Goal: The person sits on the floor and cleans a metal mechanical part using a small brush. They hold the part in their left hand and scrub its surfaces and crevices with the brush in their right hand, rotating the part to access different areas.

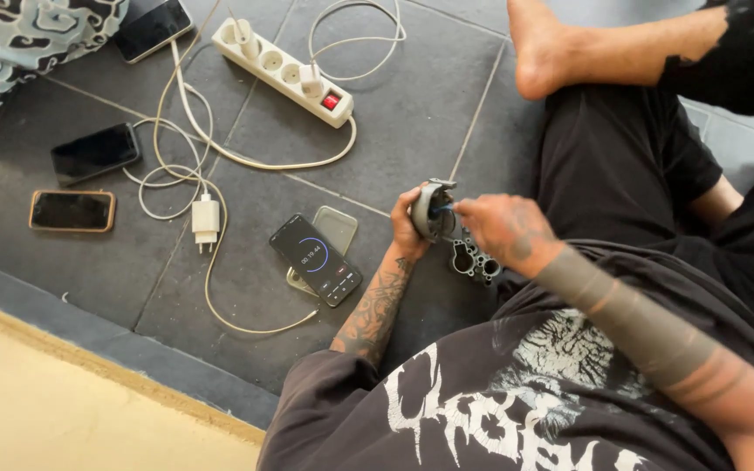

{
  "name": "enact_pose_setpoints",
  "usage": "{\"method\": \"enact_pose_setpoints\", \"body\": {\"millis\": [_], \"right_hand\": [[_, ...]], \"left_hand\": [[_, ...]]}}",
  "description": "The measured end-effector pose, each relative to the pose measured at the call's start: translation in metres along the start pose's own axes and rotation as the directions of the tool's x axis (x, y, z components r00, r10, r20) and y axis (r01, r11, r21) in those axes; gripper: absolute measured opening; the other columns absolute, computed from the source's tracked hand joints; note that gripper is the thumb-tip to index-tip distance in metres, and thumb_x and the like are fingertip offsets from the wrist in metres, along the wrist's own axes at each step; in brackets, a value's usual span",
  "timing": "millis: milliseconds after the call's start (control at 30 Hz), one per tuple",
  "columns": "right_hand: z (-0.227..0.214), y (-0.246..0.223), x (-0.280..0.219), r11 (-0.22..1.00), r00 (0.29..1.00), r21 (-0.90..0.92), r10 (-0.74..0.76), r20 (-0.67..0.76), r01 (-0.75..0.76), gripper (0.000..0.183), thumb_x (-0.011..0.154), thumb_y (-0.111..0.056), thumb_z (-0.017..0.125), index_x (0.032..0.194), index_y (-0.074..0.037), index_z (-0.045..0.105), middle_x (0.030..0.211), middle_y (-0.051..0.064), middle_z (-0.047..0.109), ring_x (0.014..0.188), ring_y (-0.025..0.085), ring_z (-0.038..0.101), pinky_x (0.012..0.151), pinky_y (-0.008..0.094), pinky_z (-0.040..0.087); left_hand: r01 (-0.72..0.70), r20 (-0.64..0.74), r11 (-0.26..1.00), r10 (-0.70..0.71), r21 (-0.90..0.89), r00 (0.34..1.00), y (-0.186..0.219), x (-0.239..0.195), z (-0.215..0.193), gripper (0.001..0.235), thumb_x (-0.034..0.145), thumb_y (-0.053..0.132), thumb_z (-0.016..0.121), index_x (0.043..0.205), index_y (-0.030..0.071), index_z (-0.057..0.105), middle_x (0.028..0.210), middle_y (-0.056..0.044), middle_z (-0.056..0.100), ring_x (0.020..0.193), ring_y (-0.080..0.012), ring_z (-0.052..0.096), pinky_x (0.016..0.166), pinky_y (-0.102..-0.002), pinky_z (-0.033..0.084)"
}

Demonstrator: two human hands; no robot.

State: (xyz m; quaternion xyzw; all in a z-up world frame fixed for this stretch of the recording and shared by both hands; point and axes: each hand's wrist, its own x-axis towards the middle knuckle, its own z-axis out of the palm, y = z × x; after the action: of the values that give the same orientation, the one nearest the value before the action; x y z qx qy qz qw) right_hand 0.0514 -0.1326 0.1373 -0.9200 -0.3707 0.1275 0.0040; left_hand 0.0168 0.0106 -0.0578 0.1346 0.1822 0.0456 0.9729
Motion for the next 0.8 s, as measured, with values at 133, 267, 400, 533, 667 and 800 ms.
{"method": "enact_pose_setpoints", "body": {"millis": [133,267,400,533,667,800], "right_hand": [[-0.041,0.011,-0.002,0.993,0.988,0.112,0.027,0.154,-0.045,0.022,0.094,-0.04,0.058,0.114,-0.038,0.067,0.091,0.006,0.078,0.089,0.039,0.075,0.08,0.054,0.061],[-0.027,0.008,0.0,0.998,0.993,0.051,0.025,0.114,-0.031,0.019,0.095,-0.04,0.057,0.11,-0.038,0.069,0.098,0.002,0.079,0.089,0.036,0.077,0.081,0.052,0.061],[-0.007,0.005,0.0,0.997,0.997,0.079,-0.029,0.074,0.023,0.02,0.095,-0.041,0.056,0.113,-0.037,0.065,0.102,0.003,0.077,0.091,0.038,0.075,0.08,0.055,0.061],[-0.049,0.013,-0.002,0.993,0.974,0.115,-0.003,0.227,-0.024,0.023,0.094,-0.039,0.06,0.113,-0.034,0.071,0.108,0.005,0.08,0.1,0.042,0.073,0.086,0.058,0.059],[-0.016,0.003,-0.006,0.999,0.996,0.054,-0.003,0.09,-0.002,0.017,0.096,-0.038,0.056,0.111,-0.034,0.064,0.1,0.002,0.077,0.09,0.038,0.074,0.08,0.053,0.061],[-0.047,0.011,-0.002,0.999,0.981,0.047,-0.015,0.195,0.006,0.02,0.093,-0.037,0.061,0.111,-0.035,0.07,0.1,0.006,0.08,0.094,0.041,0.074,0.084,0.057,0.06]], "left_hand": [[-0.008,-0.039,1.0,0.007,-0.025,0.999,0.0,-0.015,0.016,0.034,0.086,0.039,0.068,0.107,0.013,0.072,0.097,-0.02,0.077,0.091,-0.0302,0.075,0.085,-0.039,0.06],[0.011,0.008,0.999,-0.012,0.038,1.0,-0.002,-0.006,0.008,0.038,0.087,0.042,0.062,0.112,0.015,0.071,0.095,-0.02,0.075,0.087,-0.0286,0.075,0.077,-0.037,0.061],[0.013,-0.036,0.999,-0.014,-0.038,0.999,0.002,-0.003,-0.001,0.038,0.086,0.041,0.065,0.11,0.013,0.072,0.097,-0.019,0.076,0.09,-0.0309,0.074,0.08,-0.04,0.061],[0.02,-0.052,0.999,-0.022,-0.043,0.998,0.0,-0.017,0.02,0.034,0.085,0.035,0.068,0.11,0.013,0.072,0.096,-0.018,0.076,0.089,-0.0297,0.075,0.081,-0.039,0.061],[0.013,0.006,1.0,-0.013,0.011,1.0,0.001,-0.01,0.01,0.035,0.086,0.039,0.065,0.111,0.015,0.071,0.096,-0.018,0.075,0.089,-0.029,0.074,0.081,-0.039,0.061],[0.011,0.025,0.999,-0.012,0.049,1.0,-0.001,-0.013,0.013,0.036,0.087,0.04,0.063,0.112,0.014,0.07,0.095,-0.018,0.075,0.092,-0.0278,0.075,0.08,-0.036,0.059]]}}
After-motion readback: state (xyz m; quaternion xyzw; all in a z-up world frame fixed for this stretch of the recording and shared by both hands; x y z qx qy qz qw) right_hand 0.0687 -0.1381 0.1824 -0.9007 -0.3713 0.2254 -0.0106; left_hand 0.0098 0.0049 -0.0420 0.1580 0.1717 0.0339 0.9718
